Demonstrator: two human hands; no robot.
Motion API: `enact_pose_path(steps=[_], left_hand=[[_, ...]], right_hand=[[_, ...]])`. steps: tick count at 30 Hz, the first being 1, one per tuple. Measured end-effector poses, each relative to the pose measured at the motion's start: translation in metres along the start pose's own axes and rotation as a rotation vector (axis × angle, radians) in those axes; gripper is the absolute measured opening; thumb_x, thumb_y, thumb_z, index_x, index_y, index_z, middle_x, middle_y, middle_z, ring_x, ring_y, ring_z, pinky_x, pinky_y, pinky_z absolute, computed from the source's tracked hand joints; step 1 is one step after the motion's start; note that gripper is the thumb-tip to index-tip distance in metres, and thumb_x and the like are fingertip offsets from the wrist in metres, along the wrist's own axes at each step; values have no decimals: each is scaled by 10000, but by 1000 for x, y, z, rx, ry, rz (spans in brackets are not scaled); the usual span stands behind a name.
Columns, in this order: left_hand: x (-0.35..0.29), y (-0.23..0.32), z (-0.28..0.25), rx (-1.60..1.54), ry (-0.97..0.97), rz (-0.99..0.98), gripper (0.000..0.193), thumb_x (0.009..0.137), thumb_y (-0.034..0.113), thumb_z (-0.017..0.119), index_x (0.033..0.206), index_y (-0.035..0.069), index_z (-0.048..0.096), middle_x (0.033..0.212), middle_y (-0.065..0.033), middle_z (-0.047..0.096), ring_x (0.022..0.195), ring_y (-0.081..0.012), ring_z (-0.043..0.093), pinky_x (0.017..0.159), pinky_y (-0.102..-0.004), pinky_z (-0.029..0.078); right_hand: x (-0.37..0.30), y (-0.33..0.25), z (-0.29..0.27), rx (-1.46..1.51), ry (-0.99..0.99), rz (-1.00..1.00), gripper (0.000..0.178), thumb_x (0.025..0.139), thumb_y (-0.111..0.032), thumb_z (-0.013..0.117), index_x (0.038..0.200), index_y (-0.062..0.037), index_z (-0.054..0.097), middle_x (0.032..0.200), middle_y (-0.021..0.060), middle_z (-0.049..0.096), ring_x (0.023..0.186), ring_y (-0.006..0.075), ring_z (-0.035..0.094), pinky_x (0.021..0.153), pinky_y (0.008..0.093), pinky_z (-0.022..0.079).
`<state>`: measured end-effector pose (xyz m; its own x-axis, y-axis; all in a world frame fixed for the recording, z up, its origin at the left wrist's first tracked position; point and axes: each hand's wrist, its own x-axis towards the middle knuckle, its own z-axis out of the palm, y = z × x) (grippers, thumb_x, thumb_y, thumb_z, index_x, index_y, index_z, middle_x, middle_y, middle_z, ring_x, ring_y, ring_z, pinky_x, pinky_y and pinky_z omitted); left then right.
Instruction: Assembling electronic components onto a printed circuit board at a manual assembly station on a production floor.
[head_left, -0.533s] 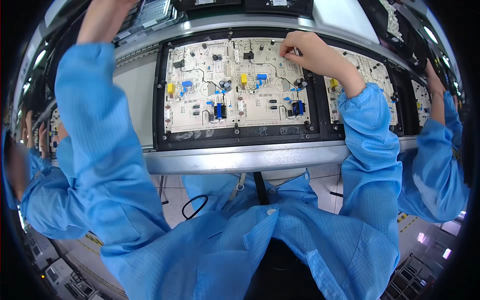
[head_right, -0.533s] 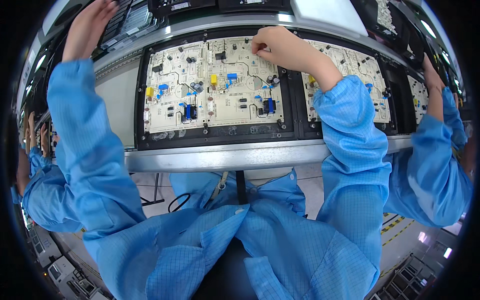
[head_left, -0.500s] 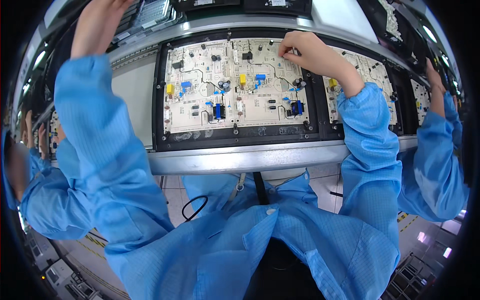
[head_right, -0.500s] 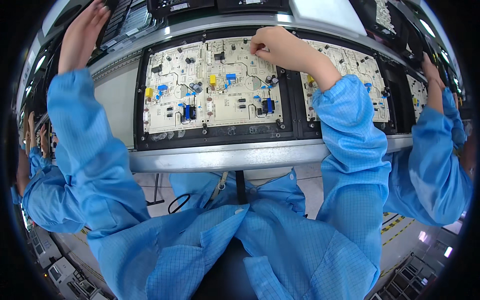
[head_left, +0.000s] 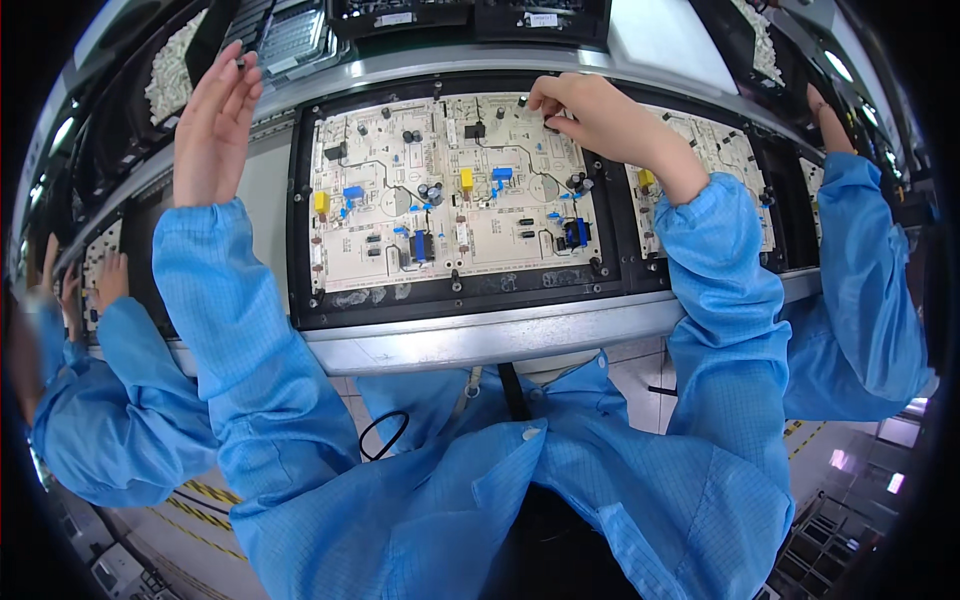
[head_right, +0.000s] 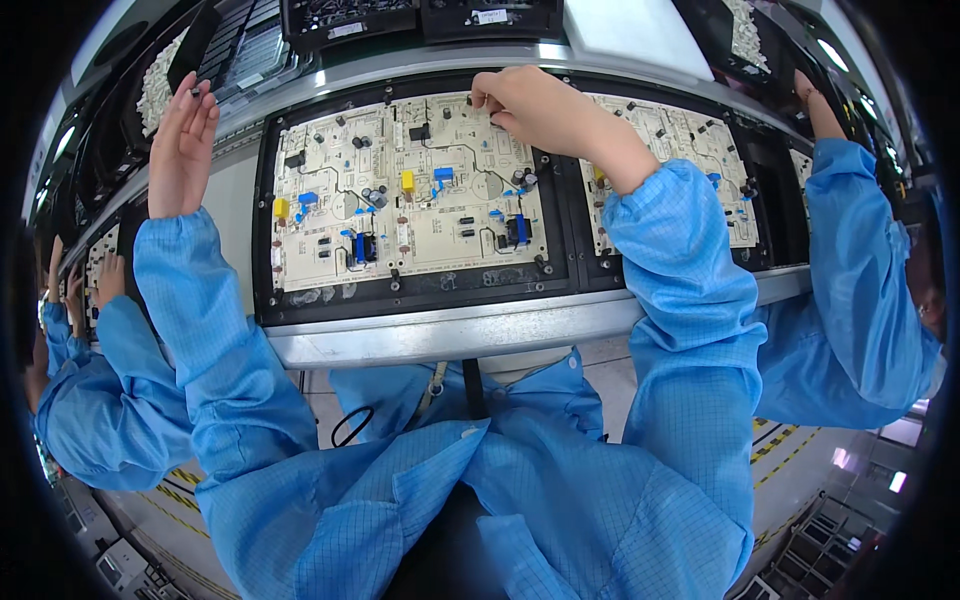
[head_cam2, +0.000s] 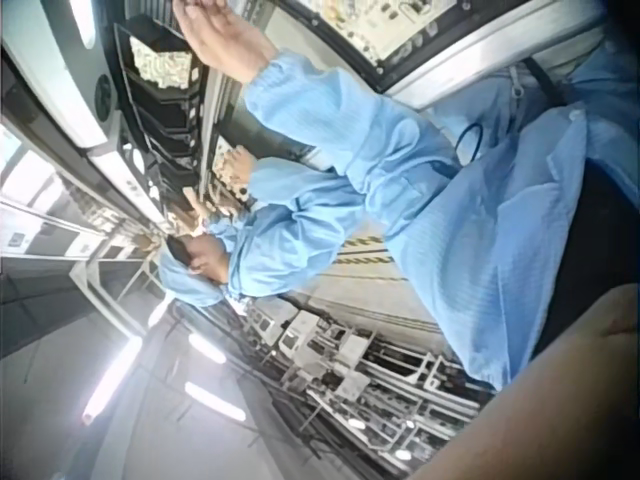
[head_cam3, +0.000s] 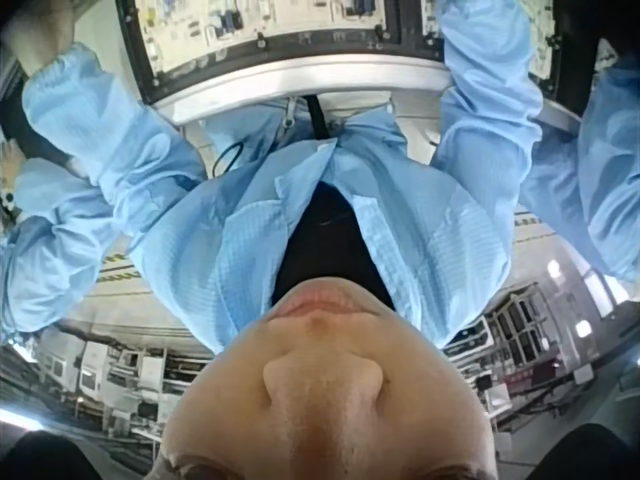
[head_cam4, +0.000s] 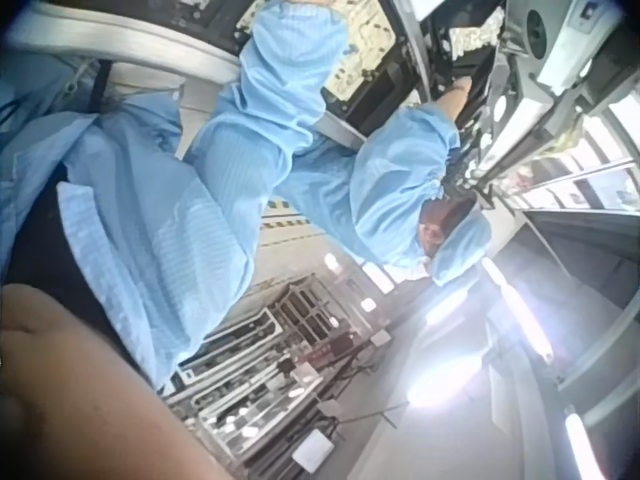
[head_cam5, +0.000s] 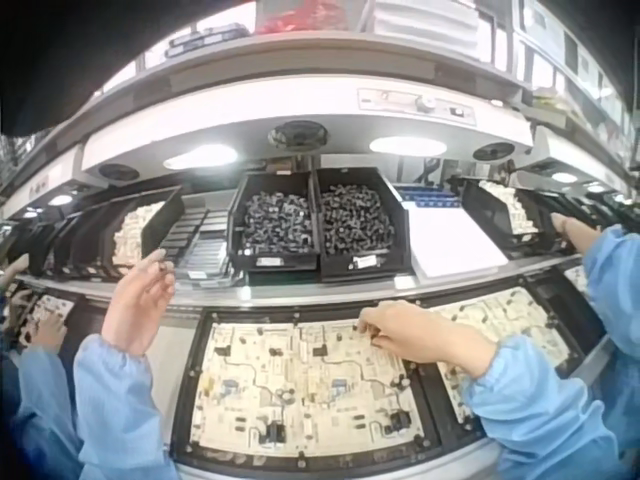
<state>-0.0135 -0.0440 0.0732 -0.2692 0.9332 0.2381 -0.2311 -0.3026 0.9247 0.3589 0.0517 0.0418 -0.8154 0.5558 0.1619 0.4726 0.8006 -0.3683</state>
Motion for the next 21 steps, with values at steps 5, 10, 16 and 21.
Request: enact_pose_path(steps=[5, 10, 16, 21], left_hand=[[-5, -5, 0, 19, -47, 24, 355, 895, 94, 609, 1224, -23, 545, 1183, -108, 590, 1039, -141, 567, 947, -262, 431], [-12, -16, 5, 27, -142, -50, 306, 877, 59, 624, 1175, -1, 588, 1162, -85, 610, 1017, -132, 577, 899, -241, 442], [-19, -15, 21, 86, -157, -54, 290, 875, 27, 611, 1161, -13, 593, 1166, -112, 612, 1089, -175, 580, 976, -274, 438], [-17, -13, 30, 121, -168, -60, 293, 886, 32, 594, 1171, -34, 583, 1199, -153, 597, 1114, -207, 583, 996, -282, 438]], right_hand=[[1, 1, -2, 17, -6, 1, 176, 800, -4, 572, 975, 12, 577, 898, 153, 656, 876, 303, 646, 753, 359, 516], [-2, -2, 2, 35, -6, 99, 160, 805, -30, 630, 955, 2, 585, 864, 125, 649, 835, 247, 646, 756, 331, 512], [-3, 4, 8, 103, 48, 110, 162, 784, -42, 659, 930, 2, 604, 843, 116, 656, 811, 230, 647, 742, 308, 514], [-1, 5, 9, 162, 102, 187, 123, 773, -35, 662, 889, -13, 627, 820, 102, 661, 794, 216, 648, 728, 300, 514]])
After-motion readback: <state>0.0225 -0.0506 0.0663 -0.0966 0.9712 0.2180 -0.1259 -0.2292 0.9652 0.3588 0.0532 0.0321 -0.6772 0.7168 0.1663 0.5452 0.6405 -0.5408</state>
